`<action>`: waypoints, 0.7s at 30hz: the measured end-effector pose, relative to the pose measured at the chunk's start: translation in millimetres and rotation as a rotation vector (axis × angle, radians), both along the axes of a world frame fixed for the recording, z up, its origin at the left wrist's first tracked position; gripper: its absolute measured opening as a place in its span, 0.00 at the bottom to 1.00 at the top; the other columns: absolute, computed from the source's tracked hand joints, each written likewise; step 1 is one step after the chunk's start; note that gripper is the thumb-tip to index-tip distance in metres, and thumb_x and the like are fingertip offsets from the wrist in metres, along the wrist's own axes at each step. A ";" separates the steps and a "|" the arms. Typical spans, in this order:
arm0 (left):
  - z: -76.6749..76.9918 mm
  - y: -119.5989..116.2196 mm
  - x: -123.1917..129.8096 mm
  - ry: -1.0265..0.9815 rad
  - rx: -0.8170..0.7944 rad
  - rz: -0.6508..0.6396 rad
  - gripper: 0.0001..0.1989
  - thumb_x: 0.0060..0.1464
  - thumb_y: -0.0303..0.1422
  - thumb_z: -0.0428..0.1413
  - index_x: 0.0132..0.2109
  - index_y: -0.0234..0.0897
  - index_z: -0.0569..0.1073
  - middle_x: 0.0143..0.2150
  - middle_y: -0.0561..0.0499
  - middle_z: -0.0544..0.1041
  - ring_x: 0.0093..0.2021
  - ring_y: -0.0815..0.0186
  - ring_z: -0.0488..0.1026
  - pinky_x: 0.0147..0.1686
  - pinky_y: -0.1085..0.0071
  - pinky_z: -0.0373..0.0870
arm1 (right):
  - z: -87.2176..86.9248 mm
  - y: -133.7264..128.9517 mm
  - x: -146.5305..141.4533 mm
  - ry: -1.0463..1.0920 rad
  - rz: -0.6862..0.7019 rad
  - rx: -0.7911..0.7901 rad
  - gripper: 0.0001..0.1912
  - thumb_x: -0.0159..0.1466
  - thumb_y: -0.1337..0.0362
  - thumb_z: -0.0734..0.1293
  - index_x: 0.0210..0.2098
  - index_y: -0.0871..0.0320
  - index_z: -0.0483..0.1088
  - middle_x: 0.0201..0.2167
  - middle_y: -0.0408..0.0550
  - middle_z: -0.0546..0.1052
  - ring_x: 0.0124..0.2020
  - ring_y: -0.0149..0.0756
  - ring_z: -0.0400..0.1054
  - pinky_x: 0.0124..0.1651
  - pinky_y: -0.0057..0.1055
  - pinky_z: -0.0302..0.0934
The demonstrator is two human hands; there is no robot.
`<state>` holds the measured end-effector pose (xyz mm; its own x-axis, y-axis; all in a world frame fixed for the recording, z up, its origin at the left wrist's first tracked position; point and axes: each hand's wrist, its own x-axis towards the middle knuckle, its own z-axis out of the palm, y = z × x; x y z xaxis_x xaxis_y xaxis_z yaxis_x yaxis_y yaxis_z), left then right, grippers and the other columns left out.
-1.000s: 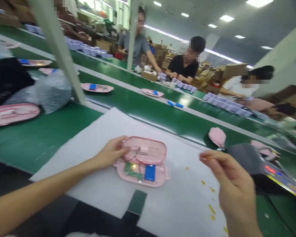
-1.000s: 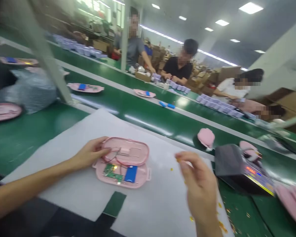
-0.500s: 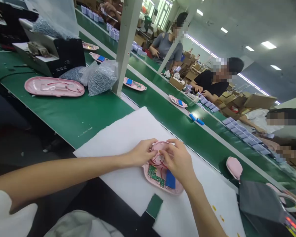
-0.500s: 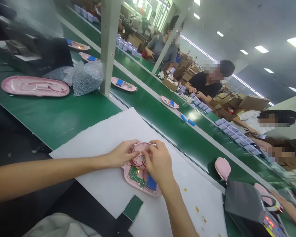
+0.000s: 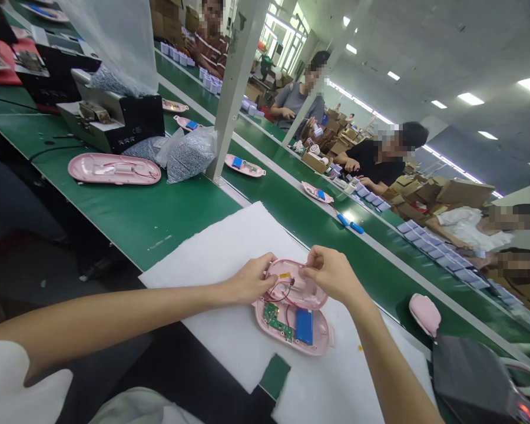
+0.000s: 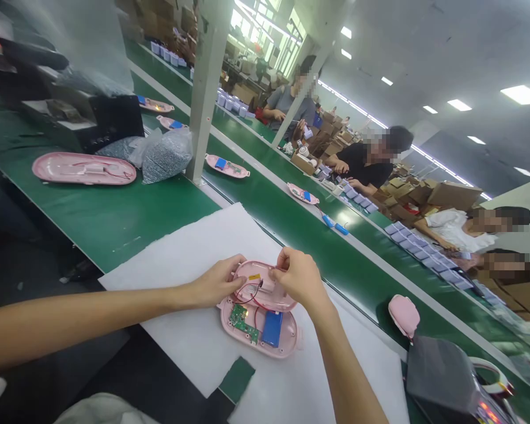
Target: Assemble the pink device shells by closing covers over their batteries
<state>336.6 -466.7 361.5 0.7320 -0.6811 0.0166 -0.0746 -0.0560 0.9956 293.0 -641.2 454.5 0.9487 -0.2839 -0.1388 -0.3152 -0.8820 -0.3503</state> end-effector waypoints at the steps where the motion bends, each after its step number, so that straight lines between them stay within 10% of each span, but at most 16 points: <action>1: 0.3 -0.2 1.0 0.008 -0.002 0.002 0.06 0.53 0.30 0.52 0.40 0.35 0.68 0.34 0.52 0.73 0.33 0.65 0.70 0.31 0.72 0.64 | -0.5 -2.1 0.4 -0.013 0.036 0.042 0.09 0.51 0.67 0.69 0.24 0.56 0.63 0.22 0.38 0.73 0.25 0.31 0.65 0.30 0.28 0.53; 10: 6.3 2.6 7.9 -0.089 -0.086 -0.152 0.13 0.57 0.41 0.55 0.38 0.34 0.71 0.33 0.52 0.71 0.33 0.66 0.67 0.32 0.73 0.64 | -10.2 -1.3 -16.1 -0.218 0.099 0.198 0.09 0.53 0.61 0.68 0.26 0.55 0.62 0.25 0.40 0.76 0.28 0.34 0.69 0.33 0.29 0.58; 18: 2.2 7.7 7.1 -0.365 -0.029 -0.307 0.09 0.52 0.23 0.50 0.40 0.36 0.71 0.28 0.56 0.73 0.29 0.70 0.69 0.31 0.76 0.64 | -20.6 10.6 -75.9 -0.640 0.324 -0.199 0.07 0.63 0.67 0.62 0.39 0.55 0.69 0.30 0.43 0.77 0.29 0.31 0.71 0.31 0.25 0.59; 21: 13.3 15.9 12.7 -0.549 0.013 -0.525 0.18 0.52 0.21 0.49 0.48 0.39 0.72 0.46 0.49 0.77 0.48 0.62 0.73 0.49 0.69 0.68 | -39.1 20.6 -98.2 -0.613 0.394 -0.299 0.11 0.64 0.67 0.60 0.45 0.55 0.70 0.32 0.45 0.75 0.31 0.34 0.69 0.31 0.27 0.60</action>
<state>349.3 -450.8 374.7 0.2004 -0.9405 0.2744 -0.5793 0.1121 0.8074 194.8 -620.6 415.4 0.8699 0.1465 0.4710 0.2131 -0.9728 -0.0910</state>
